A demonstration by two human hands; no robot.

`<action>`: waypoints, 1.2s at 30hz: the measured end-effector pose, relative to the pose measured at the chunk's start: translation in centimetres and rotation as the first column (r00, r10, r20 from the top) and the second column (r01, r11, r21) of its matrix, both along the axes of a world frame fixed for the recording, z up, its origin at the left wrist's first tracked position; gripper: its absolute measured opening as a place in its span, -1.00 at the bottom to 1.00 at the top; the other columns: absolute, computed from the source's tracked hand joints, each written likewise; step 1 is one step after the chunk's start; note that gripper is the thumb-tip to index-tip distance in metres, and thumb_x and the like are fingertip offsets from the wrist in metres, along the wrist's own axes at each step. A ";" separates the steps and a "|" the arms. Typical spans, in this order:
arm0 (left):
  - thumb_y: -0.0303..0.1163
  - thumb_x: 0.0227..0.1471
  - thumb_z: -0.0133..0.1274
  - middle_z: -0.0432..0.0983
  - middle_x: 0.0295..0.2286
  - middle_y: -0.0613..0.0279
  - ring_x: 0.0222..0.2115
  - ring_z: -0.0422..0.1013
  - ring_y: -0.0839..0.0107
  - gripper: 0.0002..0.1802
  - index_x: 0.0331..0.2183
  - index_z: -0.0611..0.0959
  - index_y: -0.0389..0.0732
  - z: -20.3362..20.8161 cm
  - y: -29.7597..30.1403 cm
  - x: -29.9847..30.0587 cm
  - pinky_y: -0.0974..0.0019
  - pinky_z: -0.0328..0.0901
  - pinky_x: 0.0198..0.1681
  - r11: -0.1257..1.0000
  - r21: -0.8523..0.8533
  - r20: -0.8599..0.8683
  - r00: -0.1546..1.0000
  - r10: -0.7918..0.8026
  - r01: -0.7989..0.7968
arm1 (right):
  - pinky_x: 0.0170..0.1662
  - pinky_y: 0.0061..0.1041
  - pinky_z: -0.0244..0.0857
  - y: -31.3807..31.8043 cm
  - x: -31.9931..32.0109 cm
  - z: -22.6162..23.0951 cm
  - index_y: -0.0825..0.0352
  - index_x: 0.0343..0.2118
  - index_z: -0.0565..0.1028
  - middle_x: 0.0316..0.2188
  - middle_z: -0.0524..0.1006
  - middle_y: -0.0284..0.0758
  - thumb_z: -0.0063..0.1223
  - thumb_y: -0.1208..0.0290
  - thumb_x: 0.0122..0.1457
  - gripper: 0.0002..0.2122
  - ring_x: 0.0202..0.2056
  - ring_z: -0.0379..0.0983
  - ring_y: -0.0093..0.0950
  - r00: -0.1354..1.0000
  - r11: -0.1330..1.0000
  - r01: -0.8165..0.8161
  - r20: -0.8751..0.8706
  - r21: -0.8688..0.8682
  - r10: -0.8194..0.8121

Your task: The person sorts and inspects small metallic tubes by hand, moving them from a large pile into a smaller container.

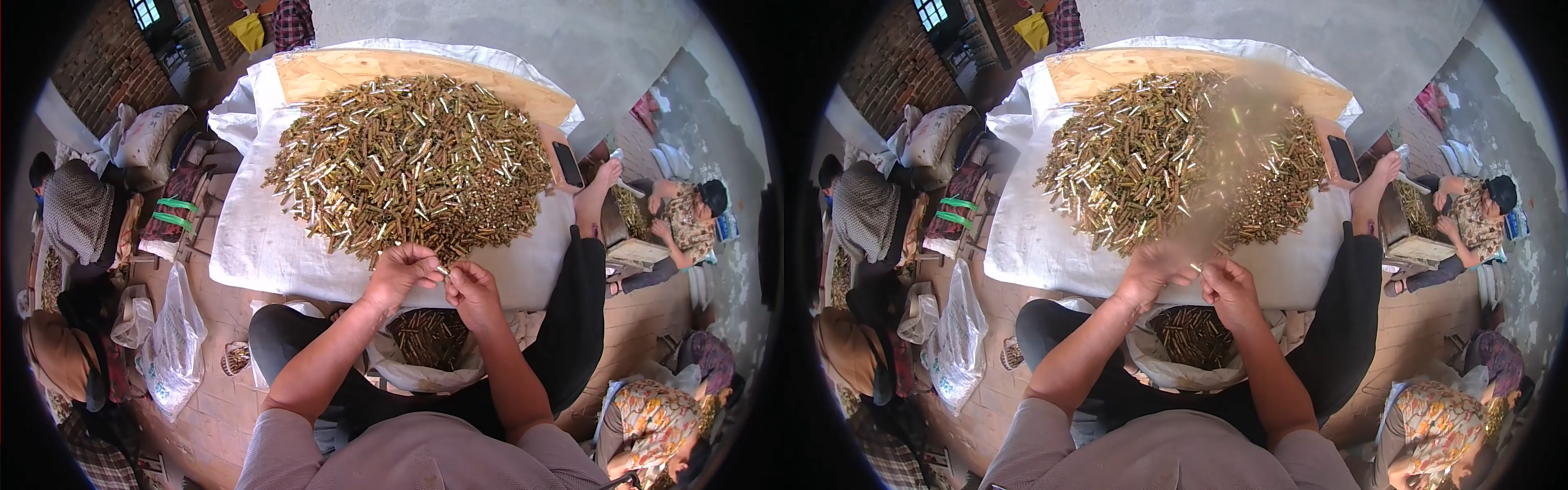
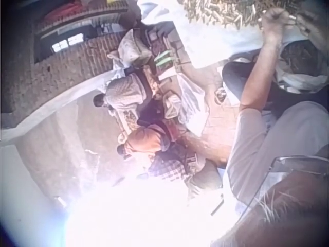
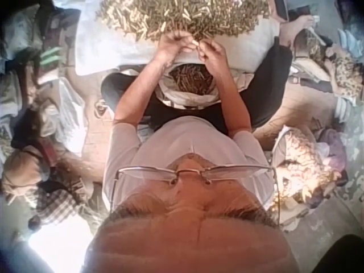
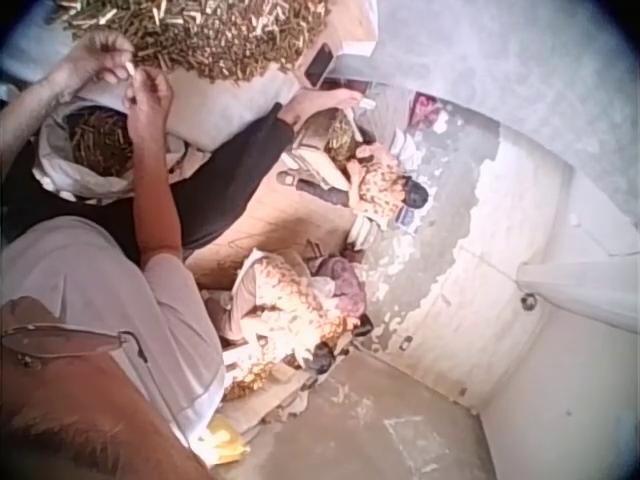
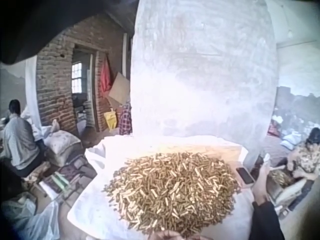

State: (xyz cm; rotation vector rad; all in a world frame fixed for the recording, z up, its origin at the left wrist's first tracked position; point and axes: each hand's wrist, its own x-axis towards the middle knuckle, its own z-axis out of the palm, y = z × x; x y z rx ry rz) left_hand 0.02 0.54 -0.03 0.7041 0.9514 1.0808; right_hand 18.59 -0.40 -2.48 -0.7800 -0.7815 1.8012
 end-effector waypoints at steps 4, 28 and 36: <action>-0.48 0.13 0.14 0.58 -0.41 0.19 -0.46 0.55 0.44 -0.85 -0.25 0.59 -0.33 -1.0 -0.4 0.8 0.45 0.48 -0.40 0.999 -0.012 0.080 0.996 0.040 -0.039 | -0.50 -0.61 0.19 -0.1 0.0 -1.1 0.33 -0.24 0.49 -0.49 0.47 -0.42 0.13 0.40 0.23 -0.87 -0.51 0.34 -0.64 0.999 0.996 0.035 -0.033 0.080 -0.032; -0.39 0.11 0.18 0.60 -0.45 0.30 -0.50 0.47 0.55 -0.77 -0.21 0.63 -0.33 -0.1 0.5 0.0 0.45 0.38 -0.41 0.987 0.153 -0.220 0.973 0.076 -0.043 | -0.48 -0.63 0.25 0.6 1.9 1.1 0.36 -0.31 0.54 -0.53 0.49 -0.43 0.16 0.46 0.19 -0.91 -0.53 0.37 -0.68 0.983 0.997 -0.041 0.182 0.059 0.030; -0.44 -0.04 0.21 0.57 -0.41 0.03 -0.43 0.52 0.14 -0.82 -0.32 0.65 -0.28 -4.1 2.6 -0.9 0.18 0.42 -0.34 0.739 0.584 -0.794 0.429 0.431 0.336 | -0.43 -0.54 0.34 1.0 3.5 -0.4 0.42 -0.38 0.55 -0.52 0.51 -0.43 0.19 0.52 0.11 -0.92 -0.50 0.42 -0.62 0.688 0.878 -0.426 0.708 0.217 0.159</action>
